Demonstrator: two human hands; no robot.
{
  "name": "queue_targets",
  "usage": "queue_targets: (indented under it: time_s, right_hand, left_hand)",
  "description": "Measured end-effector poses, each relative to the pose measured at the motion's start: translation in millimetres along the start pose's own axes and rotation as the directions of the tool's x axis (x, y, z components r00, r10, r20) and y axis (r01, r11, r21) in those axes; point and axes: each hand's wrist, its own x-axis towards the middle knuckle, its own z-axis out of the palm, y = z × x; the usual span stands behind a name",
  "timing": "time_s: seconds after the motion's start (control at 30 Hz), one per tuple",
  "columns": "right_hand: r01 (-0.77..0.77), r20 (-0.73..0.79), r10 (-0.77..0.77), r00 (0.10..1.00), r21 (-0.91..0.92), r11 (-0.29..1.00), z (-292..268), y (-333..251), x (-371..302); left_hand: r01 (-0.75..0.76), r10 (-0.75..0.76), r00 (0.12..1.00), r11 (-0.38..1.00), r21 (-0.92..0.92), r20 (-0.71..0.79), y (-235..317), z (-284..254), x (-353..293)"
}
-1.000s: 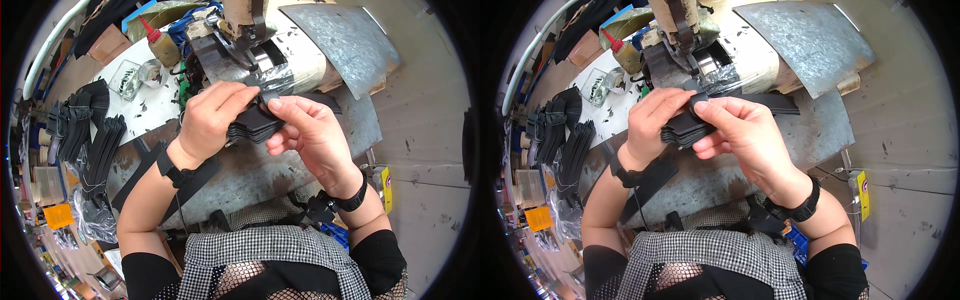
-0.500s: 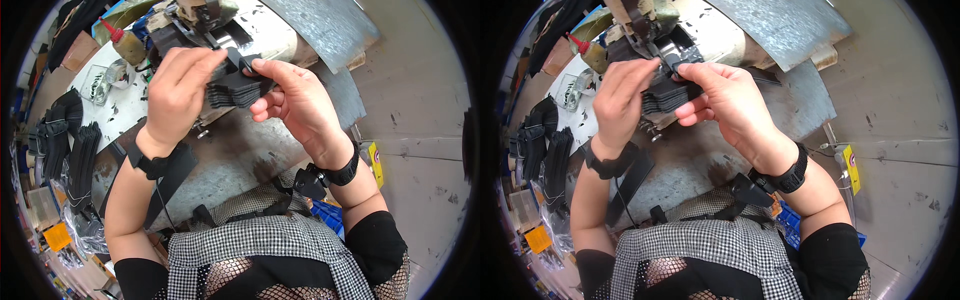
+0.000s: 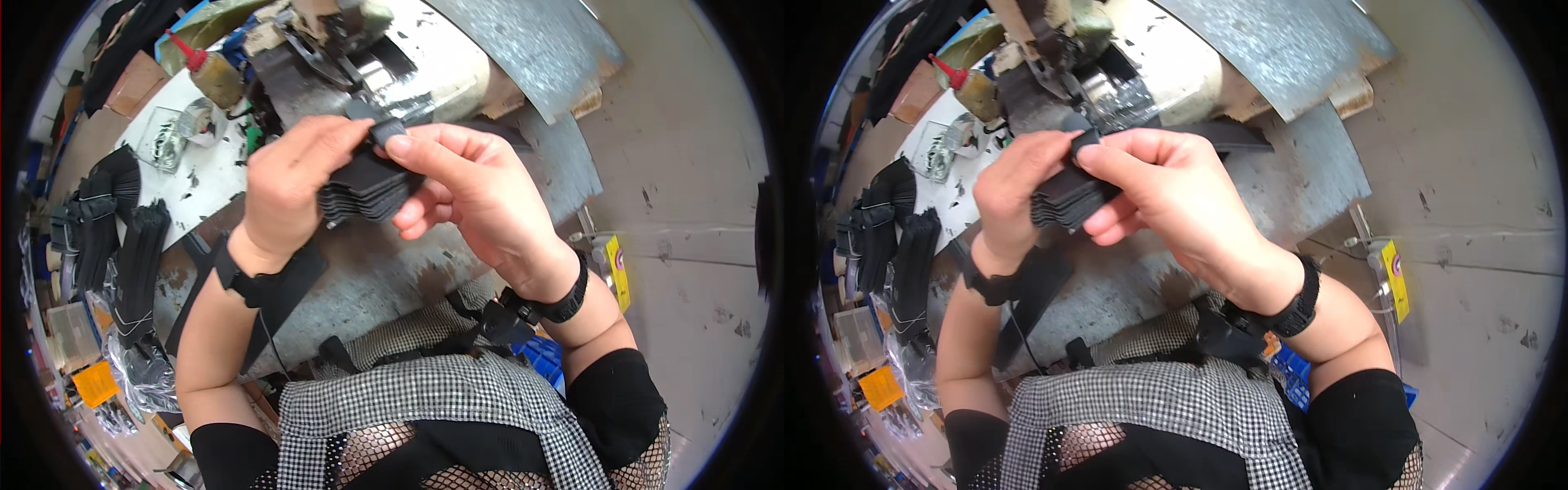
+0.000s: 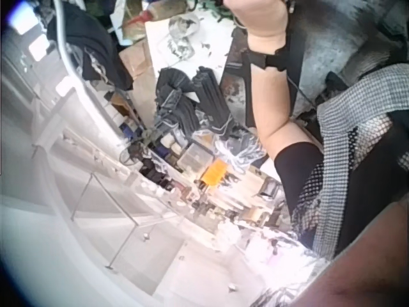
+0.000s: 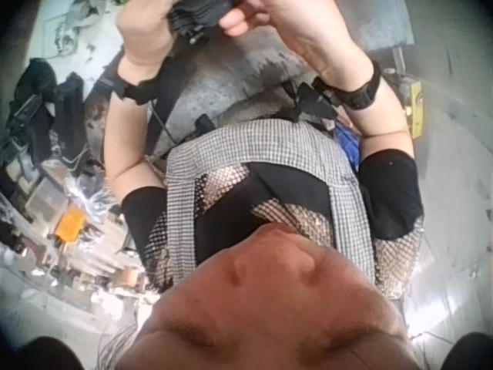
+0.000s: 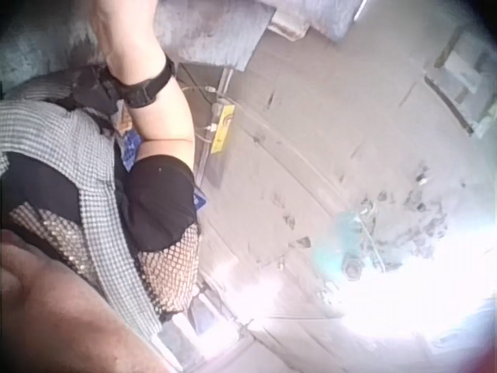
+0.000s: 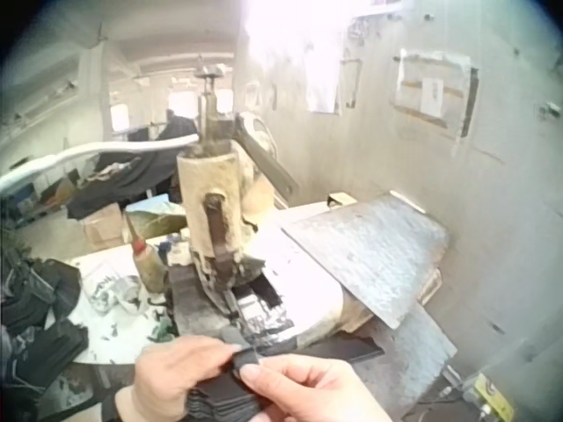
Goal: Inspecting and stacking black shoe components on a workstation.
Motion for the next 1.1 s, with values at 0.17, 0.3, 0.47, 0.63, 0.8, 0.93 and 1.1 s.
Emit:
queue_targets:
  time_s: [0.17,0.3,0.47,0.63,0.8,0.93,1.1]
  right_hand:
    - [-0.015,-0.042,0.015,0.999,-0.004,1.0,9.9,-5.5,7.4]
    - [-0.026,-0.072,0.026,0.997,-0.004,1.0,12.2,-7.1,16.8]
    - [-0.026,-0.076,0.025,0.997,-0.007,1.0,3.9,-8.3,19.4]
    - [-0.011,-0.138,0.005,0.99,-0.038,0.999,-9.3,-11.3,16.2]
    - [-0.012,-0.05,0.009,0.999,-0.059,0.998,-10.1,-13.4,-9.8]
    - [-0.03,0.011,0.031,0.999,-0.051,0.998,-3.0,-12.0,-12.4]
    - [-0.057,-0.035,0.055,0.998,-0.067,0.996,5.9,-8.4,4.0]
  left_hand:
    - [-0.062,0.064,0.998,0.994,0.09,-0.016,-5.9,-3.0,4.5]
    - [-0.021,0.021,1.0,0.995,0.096,-0.004,-8.5,-4.2,7.4]
    - [-0.041,0.04,0.999,0.997,0.07,0.021,-12.6,-1.2,10.2]
    - [-0.065,0.074,0.994,0.991,0.115,-0.076,-9.3,6.4,15.1]
    - [-0.159,0.165,0.986,0.97,-0.184,0.017,7.7,5.8,12.3]
    - [0.04,-0.039,0.999,0.969,-0.243,0.009,14.6,2.3,-0.9]
    - [0.022,-0.022,1.0,0.999,0.028,0.008,2.8,-0.4,-4.9]
